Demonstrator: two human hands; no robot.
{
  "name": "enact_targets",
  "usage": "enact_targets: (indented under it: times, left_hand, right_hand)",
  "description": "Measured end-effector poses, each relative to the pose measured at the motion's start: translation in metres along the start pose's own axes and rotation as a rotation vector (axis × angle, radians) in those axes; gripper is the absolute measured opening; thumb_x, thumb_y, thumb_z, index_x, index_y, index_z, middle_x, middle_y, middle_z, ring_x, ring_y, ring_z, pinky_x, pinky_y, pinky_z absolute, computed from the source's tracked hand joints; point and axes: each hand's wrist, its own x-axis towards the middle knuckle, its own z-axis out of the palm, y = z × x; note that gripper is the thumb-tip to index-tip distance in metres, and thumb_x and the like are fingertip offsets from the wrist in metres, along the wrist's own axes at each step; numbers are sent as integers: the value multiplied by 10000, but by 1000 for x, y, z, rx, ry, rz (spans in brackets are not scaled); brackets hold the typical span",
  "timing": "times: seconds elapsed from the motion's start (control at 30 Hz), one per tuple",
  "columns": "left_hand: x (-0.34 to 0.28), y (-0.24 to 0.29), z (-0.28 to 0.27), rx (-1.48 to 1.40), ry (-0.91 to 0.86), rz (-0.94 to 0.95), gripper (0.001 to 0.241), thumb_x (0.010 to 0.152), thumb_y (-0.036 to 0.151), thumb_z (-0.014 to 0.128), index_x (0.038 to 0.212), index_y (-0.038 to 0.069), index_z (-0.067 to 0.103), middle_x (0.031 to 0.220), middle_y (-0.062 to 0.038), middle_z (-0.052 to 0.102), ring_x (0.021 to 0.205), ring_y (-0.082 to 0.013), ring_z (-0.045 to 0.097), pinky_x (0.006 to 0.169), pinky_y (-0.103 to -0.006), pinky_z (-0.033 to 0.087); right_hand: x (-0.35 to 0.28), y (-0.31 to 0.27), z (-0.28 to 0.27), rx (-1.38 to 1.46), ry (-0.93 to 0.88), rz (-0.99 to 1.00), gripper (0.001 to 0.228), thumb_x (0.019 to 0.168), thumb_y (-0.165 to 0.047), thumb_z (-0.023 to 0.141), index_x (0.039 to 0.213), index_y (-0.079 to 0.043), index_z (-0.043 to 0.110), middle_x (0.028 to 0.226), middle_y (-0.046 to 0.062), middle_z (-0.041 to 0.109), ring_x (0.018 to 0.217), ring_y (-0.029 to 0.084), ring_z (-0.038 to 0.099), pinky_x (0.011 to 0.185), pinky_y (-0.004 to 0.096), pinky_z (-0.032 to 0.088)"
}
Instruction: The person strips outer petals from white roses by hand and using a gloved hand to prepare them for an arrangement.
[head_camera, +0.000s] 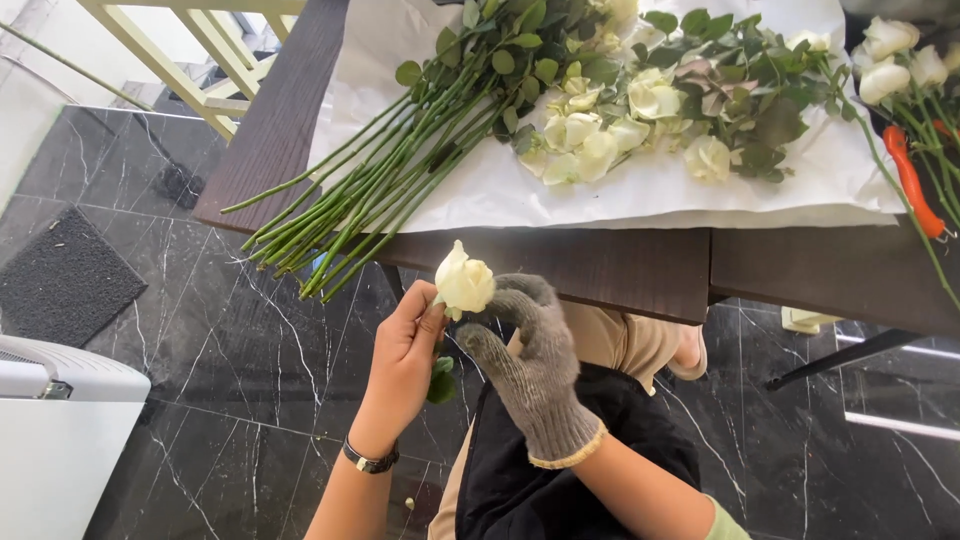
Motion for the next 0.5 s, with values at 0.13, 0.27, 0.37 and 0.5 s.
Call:
enact_targets:
  times: [0.13,0.27,0.37,0.5]
  left_hand:
    - [-8,8,4,87,31,79,288,1054,136,411,864,58,613,615,23,364,617,-76,318,512,-250,364]
    - [-8,9,4,139,92,143,305,1058,126,407,842,65,614,595,8,356,602,-74,294,529,-247,350]
    - [-7,7,2,163,98,158,315,1057,115,399,834,62,615,583,4,362,602,-79,281,534,-255,347]
    - [-7,10,-2,104,38,80,322,1057,141,406,830,68,622,578,26,363,595,-73,282,511,-249,339]
  right_hand:
    - [2,-12,14,118,80,135,221,825,-233,788,940,-52,730,1001,149,673,1047,274,654,952,399,478]
    - [10,-36,18,117,137,354,220,748,-193,839,897,-59,751,904,133,732,925,192,678,856,371,546]
    - [10,-34,18,144,129,350,223,729,-166,854,871,-36,743,871,151,728,896,179,672,820,355,561]
    - [10,-24,14,111,58,282,261,717,-183,851,848,0,720,910,172,687,918,236,660,836,368,538]
